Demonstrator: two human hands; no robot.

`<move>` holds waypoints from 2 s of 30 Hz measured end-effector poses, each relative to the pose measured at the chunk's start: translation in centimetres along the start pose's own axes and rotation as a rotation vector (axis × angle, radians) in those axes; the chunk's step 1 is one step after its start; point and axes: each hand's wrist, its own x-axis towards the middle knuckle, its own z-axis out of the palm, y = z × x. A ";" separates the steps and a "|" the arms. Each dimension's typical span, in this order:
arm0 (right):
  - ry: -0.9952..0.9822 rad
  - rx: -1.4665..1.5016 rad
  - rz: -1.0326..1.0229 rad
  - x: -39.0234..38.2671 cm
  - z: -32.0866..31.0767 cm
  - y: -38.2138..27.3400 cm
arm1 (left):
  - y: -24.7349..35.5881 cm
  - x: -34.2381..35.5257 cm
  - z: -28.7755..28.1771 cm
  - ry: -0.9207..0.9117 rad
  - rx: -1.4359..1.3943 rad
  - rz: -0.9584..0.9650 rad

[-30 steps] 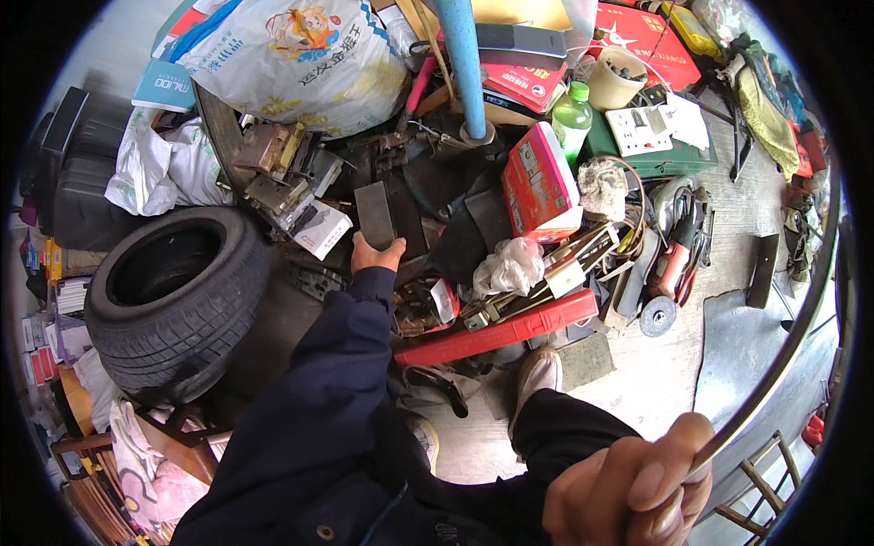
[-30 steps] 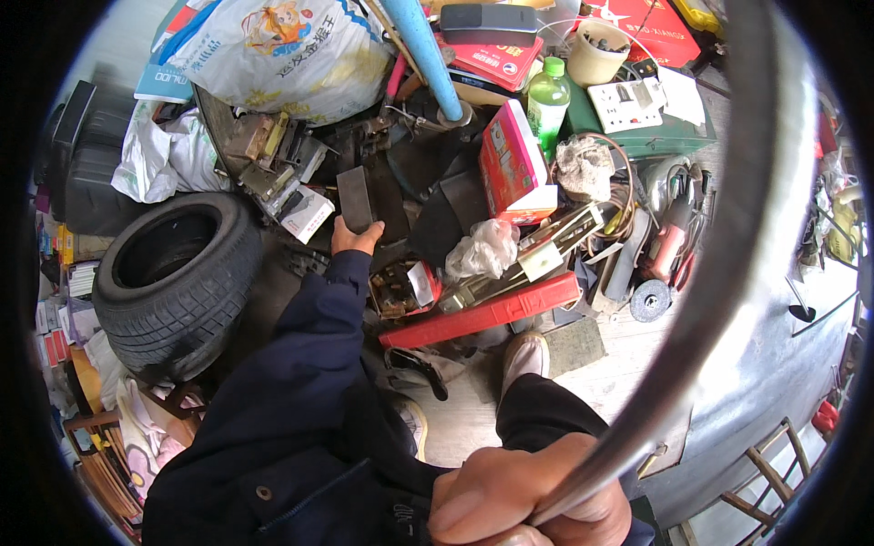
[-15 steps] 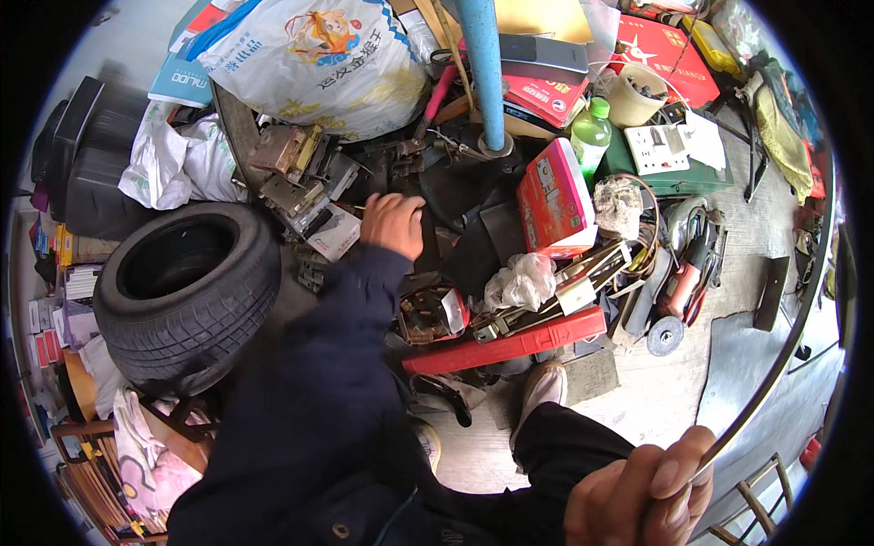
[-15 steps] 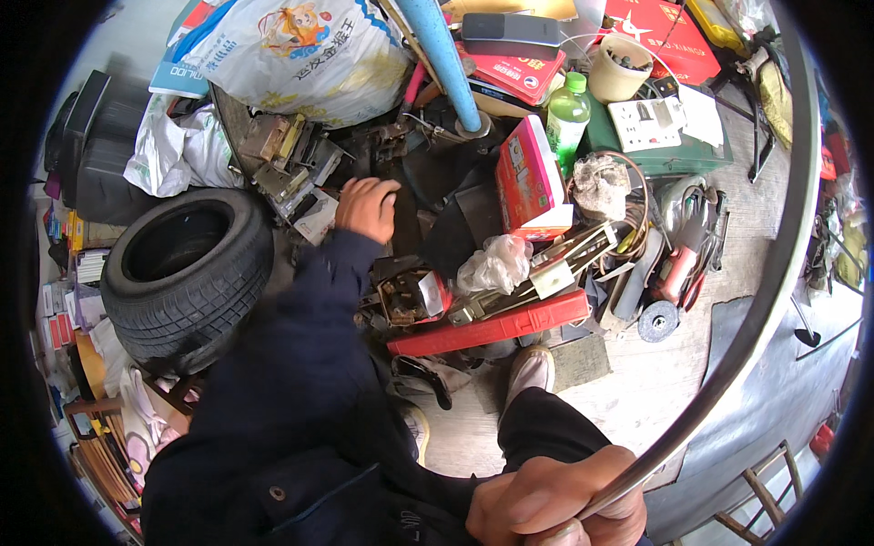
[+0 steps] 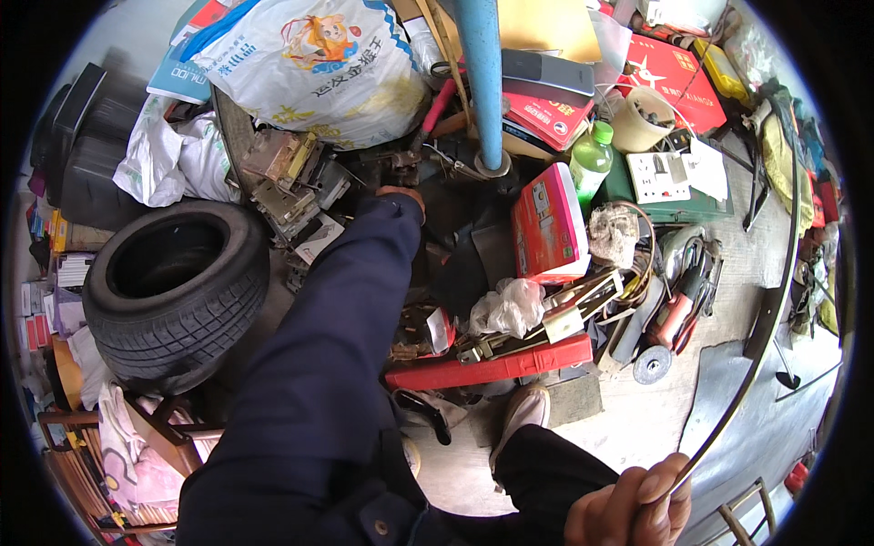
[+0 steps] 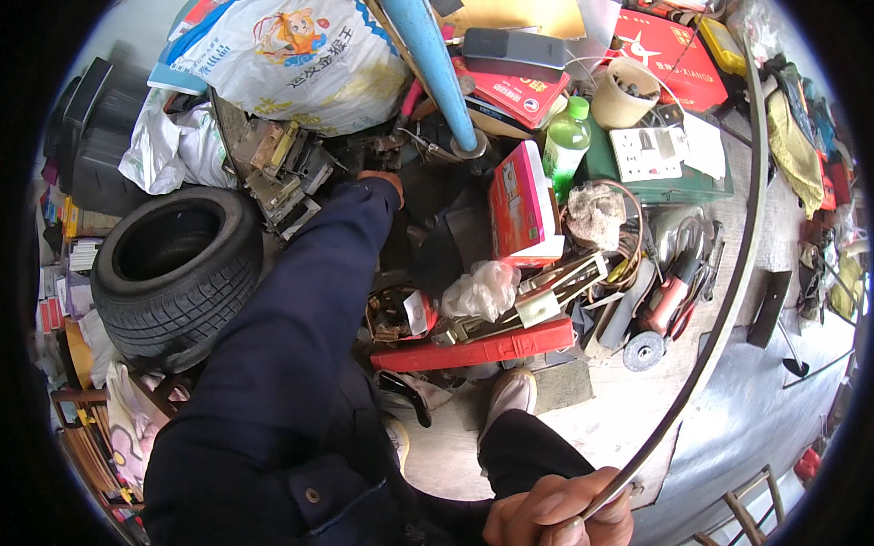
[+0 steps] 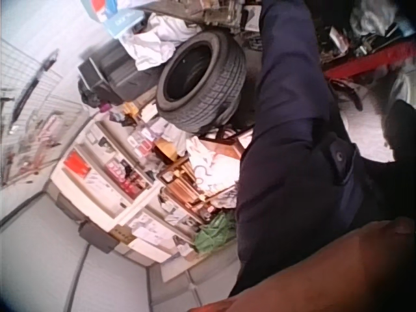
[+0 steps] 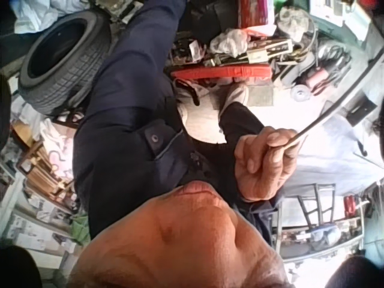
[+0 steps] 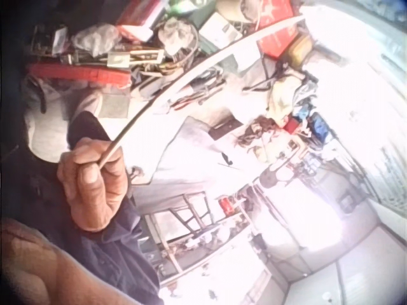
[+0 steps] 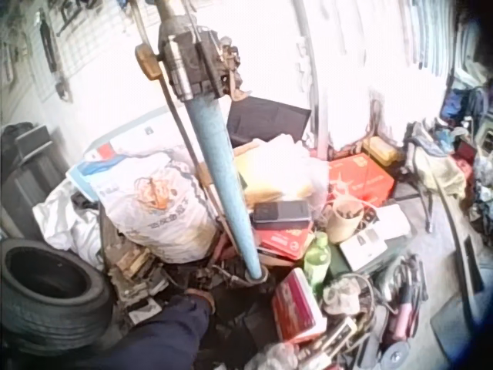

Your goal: The person hammers a metal rod on a block to bend it into a hook shape, then uses pliers to refine the bend and straighten the rod. The person works in a cluttered workshop, handling the rod and tools while seated on the floor.

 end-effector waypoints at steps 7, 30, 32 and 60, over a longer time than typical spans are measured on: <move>-0.006 -0.025 -0.025 0.8 -0.8 0.2 | -0.6 4.0 1.1 -0.069 -0.131 -0.054; 0.013 -0.055 0.011 -0.2 -0.5 0.5 | -1.3 4.8 1.4 -0.094 -0.202 0.029; 0.025 -0.059 0.012 -0.2 -0.5 0.5 | -1.4 5.0 1.7 -0.091 -0.186 0.039; -0.001 -0.058 0.027 0.0 -0.7 0.1 | -1.6 7.9 3.6 -0.087 -0.026 0.161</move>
